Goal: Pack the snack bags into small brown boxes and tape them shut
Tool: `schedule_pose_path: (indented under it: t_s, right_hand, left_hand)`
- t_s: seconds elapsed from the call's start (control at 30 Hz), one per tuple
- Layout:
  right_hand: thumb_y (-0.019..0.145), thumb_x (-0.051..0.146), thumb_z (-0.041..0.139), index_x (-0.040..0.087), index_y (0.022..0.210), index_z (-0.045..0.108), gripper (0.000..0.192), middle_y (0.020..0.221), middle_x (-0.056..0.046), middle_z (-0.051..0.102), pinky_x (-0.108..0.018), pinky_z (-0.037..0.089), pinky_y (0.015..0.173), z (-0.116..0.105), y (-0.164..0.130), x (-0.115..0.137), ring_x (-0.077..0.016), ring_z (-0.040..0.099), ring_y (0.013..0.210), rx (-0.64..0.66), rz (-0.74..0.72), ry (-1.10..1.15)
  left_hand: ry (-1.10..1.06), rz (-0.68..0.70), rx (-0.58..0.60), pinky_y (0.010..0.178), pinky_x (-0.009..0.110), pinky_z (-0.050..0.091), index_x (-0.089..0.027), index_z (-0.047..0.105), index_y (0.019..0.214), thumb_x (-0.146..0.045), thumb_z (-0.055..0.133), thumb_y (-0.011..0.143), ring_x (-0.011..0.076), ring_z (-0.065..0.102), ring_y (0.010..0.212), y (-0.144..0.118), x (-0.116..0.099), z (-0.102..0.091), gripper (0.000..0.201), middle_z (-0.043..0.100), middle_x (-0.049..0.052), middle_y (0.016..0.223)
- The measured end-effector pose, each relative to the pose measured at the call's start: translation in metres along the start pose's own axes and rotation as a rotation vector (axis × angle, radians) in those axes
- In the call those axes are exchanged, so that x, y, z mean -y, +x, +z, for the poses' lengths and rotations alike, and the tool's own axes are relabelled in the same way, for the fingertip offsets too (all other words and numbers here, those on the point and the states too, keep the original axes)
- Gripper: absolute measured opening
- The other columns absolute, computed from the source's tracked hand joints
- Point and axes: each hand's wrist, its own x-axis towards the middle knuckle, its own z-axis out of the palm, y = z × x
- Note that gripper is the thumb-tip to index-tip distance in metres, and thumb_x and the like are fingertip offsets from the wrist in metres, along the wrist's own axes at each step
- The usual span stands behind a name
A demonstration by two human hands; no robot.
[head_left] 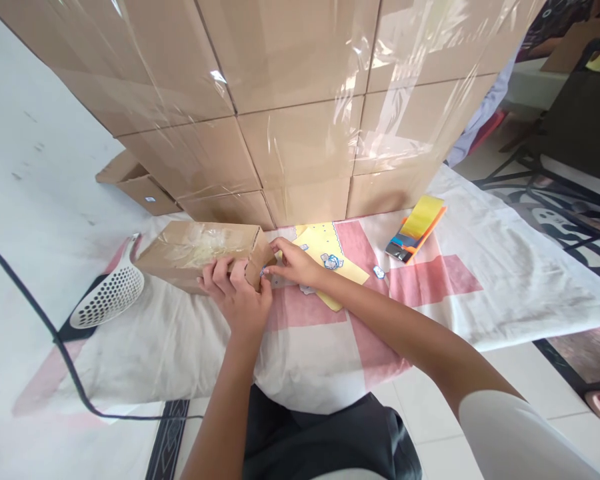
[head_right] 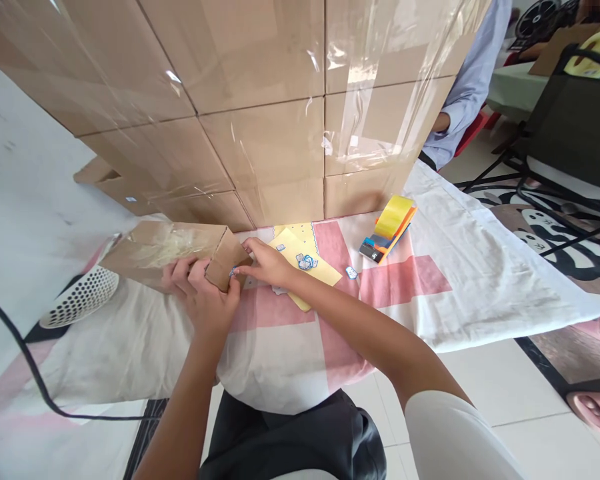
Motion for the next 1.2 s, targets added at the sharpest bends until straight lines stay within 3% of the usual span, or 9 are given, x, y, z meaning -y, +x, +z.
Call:
schedule_pose_path:
  t_s: [0.23,0.4,0.5,0.63,0.73,0.83,0.93,1.07,1.2]
  right_hand:
    - [0.088,0.034,0.071,0.019,0.124,0.058,0.041,0.117,-0.006,0.066,-0.027,0.045,0.071,-0.004,-0.002,-0.004,-0.012,0.054,0.076,-0.024,0.003,-0.038]
    - [0.088,0.036,0.069,0.018,0.135,0.056,0.052,0.124,-0.009,0.066,-0.029,0.048,0.071,-0.004,-0.008,-0.002,-0.0114,0.055,0.072,0.017,-0.012,-0.08]
    - [0.086,0.038,0.072,0.018,0.141,0.051,0.062,0.13,-0.011,0.063,-0.033,0.051,0.08,-0.001,-0.008,0.001,-0.0153,0.06,0.083,0.009,-0.047,-0.097]
    - [0.09,0.034,0.066,0.018,0.142,0.048,0.058,0.135,-0.013,0.06,-0.04,0.052,0.092,0.001,-0.008,0.002,-0.0208,0.062,0.101,-0.001,-0.033,-0.097]
    - [0.084,0.038,0.073,0.014,0.154,0.033,0.084,0.146,-0.018,0.051,-0.046,0.045,0.107,0.0,-0.013,0.008,-0.0286,0.052,0.126,0.062,-0.09,-0.19]
    - [0.071,0.046,0.083,0.013,0.163,-0.001,0.129,0.154,-0.023,0.035,-0.051,0.038,0.115,0.007,-0.02,0.024,-0.0351,0.039,0.14,0.125,-0.132,-0.256]
    - [0.07,0.045,0.083,0.022,0.161,-0.021,0.14,0.152,-0.022,0.029,-0.051,0.042,0.111,0.022,-0.025,0.045,-0.035,0.04,0.139,0.085,-0.021,-0.264]
    - [0.061,0.044,0.088,0.032,0.16,-0.02,0.147,0.143,-0.016,0.035,-0.052,0.042,0.112,0.024,-0.039,0.075,-0.034,0.042,0.136,-0.026,0.02,-0.273]
    - [0.064,0.044,0.087,0.028,0.162,-0.014,0.142,0.145,-0.016,0.039,-0.05,0.044,0.114,-0.014,-0.087,0.105,-0.034,0.041,0.14,-0.222,-0.031,-0.243]
  left_hand:
    - [0.009,0.035,-0.048,0.116,0.064,0.025,-0.018,0.046,0.129,-0.037,0.071,0.082,0.0406,0.032,0.144,-0.005,0.005,-0.004,0.057,0.047,0.024,0.139]
    - [-0.013,0.052,-0.043,0.117,0.065,0.023,-0.017,0.046,0.133,-0.047,0.075,0.079,0.0425,0.026,0.149,-0.008,0.011,-0.005,0.068,0.044,0.025,0.144]
    - [-0.001,0.066,-0.083,0.117,0.063,0.025,-0.016,0.047,0.132,-0.043,0.074,0.081,0.0409,0.029,0.148,-0.008,0.009,-0.003,0.063,0.047,0.025,0.142]
    - [0.016,0.067,-0.115,0.117,0.063,0.026,-0.015,0.049,0.13,-0.037,0.072,0.083,0.0396,0.031,0.148,-0.007,0.006,-0.002,0.056,0.049,0.025,0.141]
    - [-0.029,0.075,-0.122,0.117,0.063,0.027,-0.014,0.051,0.129,-0.034,0.071,0.083,0.0396,0.031,0.148,-0.008,0.008,-0.007,0.055,0.05,0.025,0.14]
    - [-0.139,0.074,-0.09,0.118,0.061,0.028,-0.015,0.054,0.13,-0.033,0.066,0.085,0.0383,0.034,0.146,-0.01,0.011,-0.017,0.049,0.052,0.023,0.142]
    - [-0.257,0.085,-0.088,0.119,0.06,0.029,-0.016,0.057,0.13,-0.031,0.061,0.088,0.0372,0.036,0.146,-0.015,0.01,-0.03,0.045,0.054,0.022,0.142]
    - [-0.355,0.153,-0.139,0.119,0.061,0.033,-0.014,0.047,0.143,-0.028,0.064,0.085,0.037,0.038,0.145,-0.025,0.006,-0.052,0.061,0.049,0.023,0.146]
    - [-0.379,0.268,-0.22,0.111,0.063,0.042,-0.014,0.035,0.149,-0.025,0.069,0.077,0.0393,0.043,0.14,-0.041,0.012,-0.086,0.081,0.04,0.026,0.151]
